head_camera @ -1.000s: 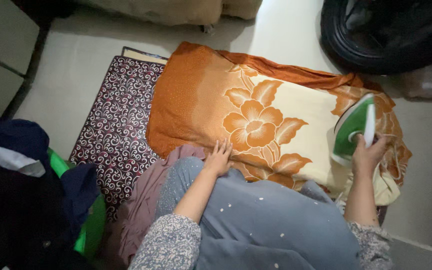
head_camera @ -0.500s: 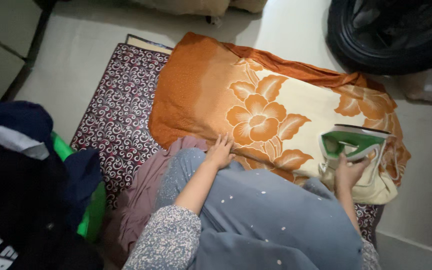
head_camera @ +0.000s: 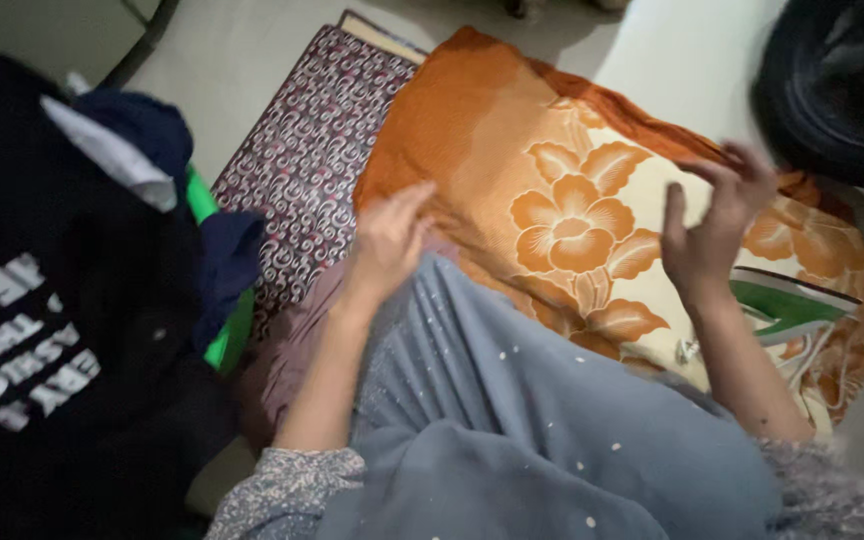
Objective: The person irons a black shirt on a makeshift ironing board on the floor. They first iron the shirt, then button it up, and continue ironing different sections of the shirt.
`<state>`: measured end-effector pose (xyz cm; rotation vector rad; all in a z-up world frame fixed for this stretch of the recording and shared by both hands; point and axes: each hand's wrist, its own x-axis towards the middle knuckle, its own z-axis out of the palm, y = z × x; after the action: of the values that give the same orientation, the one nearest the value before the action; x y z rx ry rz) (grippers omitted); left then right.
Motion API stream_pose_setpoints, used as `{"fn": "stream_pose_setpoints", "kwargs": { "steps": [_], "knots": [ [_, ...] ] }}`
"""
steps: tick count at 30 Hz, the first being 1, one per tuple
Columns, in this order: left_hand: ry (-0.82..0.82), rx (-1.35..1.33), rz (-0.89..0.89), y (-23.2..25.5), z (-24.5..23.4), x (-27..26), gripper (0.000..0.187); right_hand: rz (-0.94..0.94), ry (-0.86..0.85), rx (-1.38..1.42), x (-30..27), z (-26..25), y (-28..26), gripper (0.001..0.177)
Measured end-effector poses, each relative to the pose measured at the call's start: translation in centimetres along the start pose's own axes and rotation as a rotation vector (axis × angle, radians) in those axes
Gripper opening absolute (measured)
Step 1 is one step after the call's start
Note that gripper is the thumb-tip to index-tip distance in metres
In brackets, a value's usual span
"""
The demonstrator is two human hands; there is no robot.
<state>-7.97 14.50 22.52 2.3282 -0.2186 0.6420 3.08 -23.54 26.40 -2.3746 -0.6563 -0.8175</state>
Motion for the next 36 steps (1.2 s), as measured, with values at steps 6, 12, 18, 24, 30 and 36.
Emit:
{"fn": "stream_pose_setpoints", "kwargs": {
  "steps": [6, 12, 18, 24, 30, 36],
  "knots": [
    [0.128, 0.556, -0.053, 2.1, -10.9, -1.7, 0.047, -0.342, -0.317, 0.142, 6.6, 1.3, -11.1, 0.027],
    [0.191, 0.833, -0.335, 0.3, -16.0, -6.8, 0.066, -0.603, -0.524, 0.173, 8.2, 1.1, -19.5, 0.035],
    [0.101, 0.841, -0.464, 0.2, -18.9, -12.1, 0.067, -0.795, -0.572, 0.131, 9.4, 2.0, -25.0, 0.030],
    [0.094, 0.823, -0.467, 1.1, -21.8, -16.2, 0.061, -0.911, -0.690, 0.253, 8.1, 5.5, -30.8, 0.030],
    [0.068, 0.735, -0.508, 2.0, -21.0, -21.3, 0.057, -0.877, -0.804, 0.601, 3.0, 11.8, -36.9, 0.036],
    [-0.055, 0.713, -0.489, 3.4, -19.8, -24.2, 0.078, -0.908, -0.701, 0.628, -3.3, 15.5, -42.5, 0.082]
  ]
}}
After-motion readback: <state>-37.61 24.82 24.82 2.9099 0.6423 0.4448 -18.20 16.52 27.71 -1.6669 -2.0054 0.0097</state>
